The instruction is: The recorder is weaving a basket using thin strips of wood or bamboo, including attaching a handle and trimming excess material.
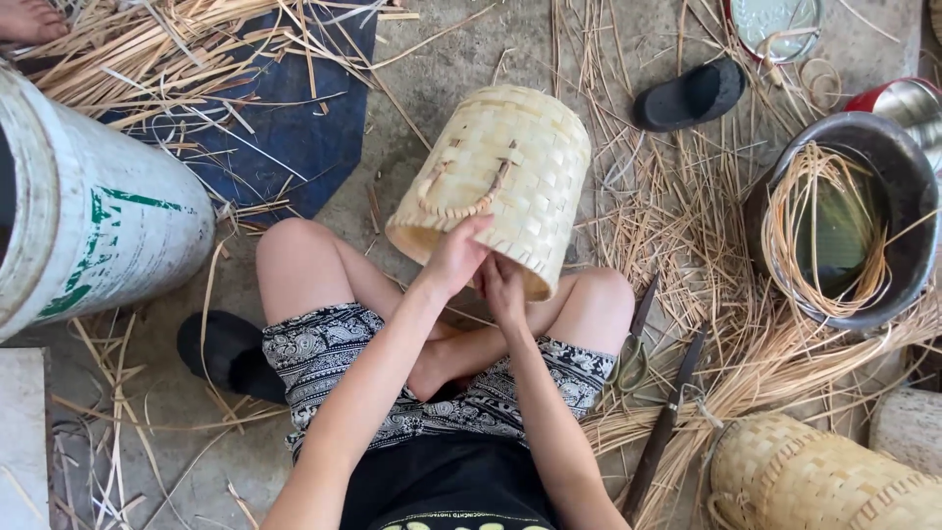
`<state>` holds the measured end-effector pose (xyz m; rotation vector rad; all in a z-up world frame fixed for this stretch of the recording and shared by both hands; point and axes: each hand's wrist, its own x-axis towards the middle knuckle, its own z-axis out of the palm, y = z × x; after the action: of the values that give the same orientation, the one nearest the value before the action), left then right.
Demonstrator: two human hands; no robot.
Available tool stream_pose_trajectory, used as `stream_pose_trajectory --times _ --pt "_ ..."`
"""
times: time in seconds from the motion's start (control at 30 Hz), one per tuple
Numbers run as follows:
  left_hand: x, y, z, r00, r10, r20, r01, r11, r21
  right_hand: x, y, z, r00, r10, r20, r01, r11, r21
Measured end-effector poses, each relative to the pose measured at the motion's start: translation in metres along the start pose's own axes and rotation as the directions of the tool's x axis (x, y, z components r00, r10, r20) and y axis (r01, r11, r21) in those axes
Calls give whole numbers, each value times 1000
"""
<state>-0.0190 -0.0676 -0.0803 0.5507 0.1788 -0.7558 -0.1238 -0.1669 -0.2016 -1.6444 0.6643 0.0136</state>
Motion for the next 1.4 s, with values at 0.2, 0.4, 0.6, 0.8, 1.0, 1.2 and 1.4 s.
stream_pose_trajectory --times 0.2,0.4,0.6,0.8,1.0,1.2,1.4 --pt "16 7 31 999 33 -32 -35 997 -71 -98 -139 -50 993 -116 -4 116 985 128" --pt "39 24 58 985 86 -151 -105 987 -118 -93 -155 -82 983 -185 14 143 800 583" --pt "115 26 13 973 150 -177 -144 989 43 -41 -171 -66 919 -394 38 372 893 253" --pt "126 48 30 950 89 -300 80 858 508 34 -174 -39 968 -220 118 215 975 53" --pt "124 58 31 963 82 -257 102 770 629 88 -169 -28 960 -243 139 258 960 -106" --pt "121 67 26 973 88 -213 90 706 703 88 -181 -23 959 -248 139 269 949 -165" --pt "111 71 33 969 104 -222 101 656 748 82 -179 -18 959 -269 94 282 943 -176"
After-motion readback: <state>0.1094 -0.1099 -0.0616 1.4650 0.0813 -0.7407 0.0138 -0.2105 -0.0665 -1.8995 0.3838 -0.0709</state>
